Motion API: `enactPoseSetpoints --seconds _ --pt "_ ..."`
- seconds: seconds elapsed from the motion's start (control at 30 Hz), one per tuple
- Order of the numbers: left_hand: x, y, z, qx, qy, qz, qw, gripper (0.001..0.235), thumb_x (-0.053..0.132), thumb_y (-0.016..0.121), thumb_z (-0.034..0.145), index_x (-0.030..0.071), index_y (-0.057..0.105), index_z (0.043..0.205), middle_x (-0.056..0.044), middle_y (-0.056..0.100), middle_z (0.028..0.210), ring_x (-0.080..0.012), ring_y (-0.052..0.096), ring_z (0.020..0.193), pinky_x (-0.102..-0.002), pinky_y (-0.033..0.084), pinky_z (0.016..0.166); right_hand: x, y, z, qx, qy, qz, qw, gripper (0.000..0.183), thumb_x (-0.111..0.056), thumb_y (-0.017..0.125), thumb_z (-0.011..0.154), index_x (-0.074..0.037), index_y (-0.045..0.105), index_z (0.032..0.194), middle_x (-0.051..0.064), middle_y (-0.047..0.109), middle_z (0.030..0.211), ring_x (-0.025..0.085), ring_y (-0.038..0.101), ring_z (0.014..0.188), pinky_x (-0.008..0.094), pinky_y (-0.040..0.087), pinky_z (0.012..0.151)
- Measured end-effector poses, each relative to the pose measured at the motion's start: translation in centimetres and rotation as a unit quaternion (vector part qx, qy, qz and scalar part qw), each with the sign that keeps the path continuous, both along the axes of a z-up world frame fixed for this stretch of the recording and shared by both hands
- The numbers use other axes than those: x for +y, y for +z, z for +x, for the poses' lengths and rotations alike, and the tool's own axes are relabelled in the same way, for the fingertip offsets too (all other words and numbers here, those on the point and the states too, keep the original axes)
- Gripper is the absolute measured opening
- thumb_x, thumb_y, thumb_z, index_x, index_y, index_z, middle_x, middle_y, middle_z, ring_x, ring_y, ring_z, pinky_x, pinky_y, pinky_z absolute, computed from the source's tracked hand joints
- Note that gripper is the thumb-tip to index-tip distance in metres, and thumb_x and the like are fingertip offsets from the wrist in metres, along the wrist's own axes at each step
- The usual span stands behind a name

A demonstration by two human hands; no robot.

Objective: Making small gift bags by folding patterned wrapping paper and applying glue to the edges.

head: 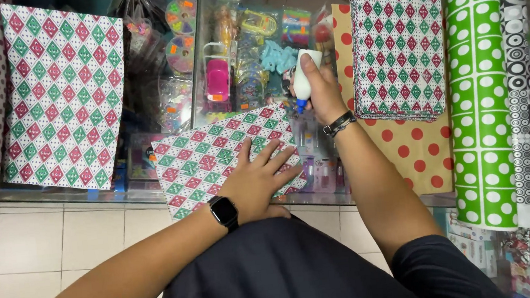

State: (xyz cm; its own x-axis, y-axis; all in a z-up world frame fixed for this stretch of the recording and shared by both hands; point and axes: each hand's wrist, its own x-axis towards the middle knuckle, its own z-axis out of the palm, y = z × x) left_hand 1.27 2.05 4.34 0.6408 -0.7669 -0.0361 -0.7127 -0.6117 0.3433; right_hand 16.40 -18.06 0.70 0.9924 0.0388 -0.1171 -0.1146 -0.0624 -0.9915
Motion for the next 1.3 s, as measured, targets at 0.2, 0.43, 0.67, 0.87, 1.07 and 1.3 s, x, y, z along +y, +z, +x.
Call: enactPoseSetpoints --seconds 0.2,0.43,0.67,0.87,1.07,1.3 --pt "0.9 -3.3 -2.1 -0.033 -0.067 -0.046 0.996 0.053 0.045 0.075 0.083 0.027 0.062 0.132 -0.007 0.054 0.145 -0.0387 0.040 0.143 -0.076 0.024 0.111 -1.0 2.1 -0.9 0.057 -0.009 -0.220 0.974 0.055 -0.064 0.065 0.095 -0.010 0.071 0.102 0.011 0.072 0.074 0.021 0.069 0.064 0.034 0.054 0.051" --pt "1.9 -3.1 -2.2 -0.041 -0.055 -0.204 0.976 0.024 0.027 0.051 0.106 0.013 0.070 0.101 -0.008 0.072 0.099 -0.0321 0.070 0.106 -0.049 0.054 0.094 -0.6 9.3 -3.8 0.038 0.078 -0.577 0.812 0.076 -0.069 0.064 0.092 -0.003 0.058 0.129 0.025 0.071 0.109 0.043 0.070 0.105 0.055 0.054 0.088" --pt "4.6 4.0 0.6 0.098 0.178 -0.284 0.937 0.020 0.034 0.060 0.102 0.028 0.072 0.116 0.007 0.078 0.105 -0.0223 0.075 0.101 -0.038 0.060 0.084 -1.2 12.4 -7.5 -0.272 0.139 -0.309 0.900 0.052 -0.051 0.065 0.100 -0.001 0.074 0.115 0.019 0.072 0.098 0.038 0.069 0.093 0.045 0.054 0.083" --pt "6.3 9.7 2.3 0.105 0.241 -0.396 0.880 0.017 0.016 0.067 0.098 0.014 0.075 0.113 -0.008 0.076 0.085 -0.0316 0.076 0.087 -0.041 0.059 0.077 0.4 14.5 -9.4 -0.303 0.297 -0.174 0.889 0.011 -0.008 0.069 0.096 -0.004 0.076 0.103 0.013 0.074 0.095 0.037 0.072 0.088 0.045 0.057 0.082" --pt "7.2 13.1 0.6 0.082 0.218 -0.446 0.864 0.014 0.014 0.068 0.097 0.009 0.074 0.108 -0.013 0.076 0.088 -0.0354 0.076 0.085 -0.043 0.060 0.076 0.7 14.2 -9.7 -0.280 0.288 -0.166 0.900 0.012 -0.007 0.070 0.093 -0.005 0.077 0.103 0.012 0.074 0.098 0.031 0.074 0.093 0.041 0.058 0.084" --pt "12.3 11.1 -1.1 0.101 0.240 -0.380 0.888 0.017 0.021 0.062 0.100 0.005 0.065 0.095 -0.013 0.064 0.076 -0.0323 0.062 0.073 -0.041 0.047 0.068 1.0 14.8 -8.9 -0.280 0.221 -0.179 0.917 0.009 -0.006 0.072 0.093 0.002 0.074 0.097 0.011 0.071 0.085 0.021 0.066 0.074 0.032 0.055 0.074"
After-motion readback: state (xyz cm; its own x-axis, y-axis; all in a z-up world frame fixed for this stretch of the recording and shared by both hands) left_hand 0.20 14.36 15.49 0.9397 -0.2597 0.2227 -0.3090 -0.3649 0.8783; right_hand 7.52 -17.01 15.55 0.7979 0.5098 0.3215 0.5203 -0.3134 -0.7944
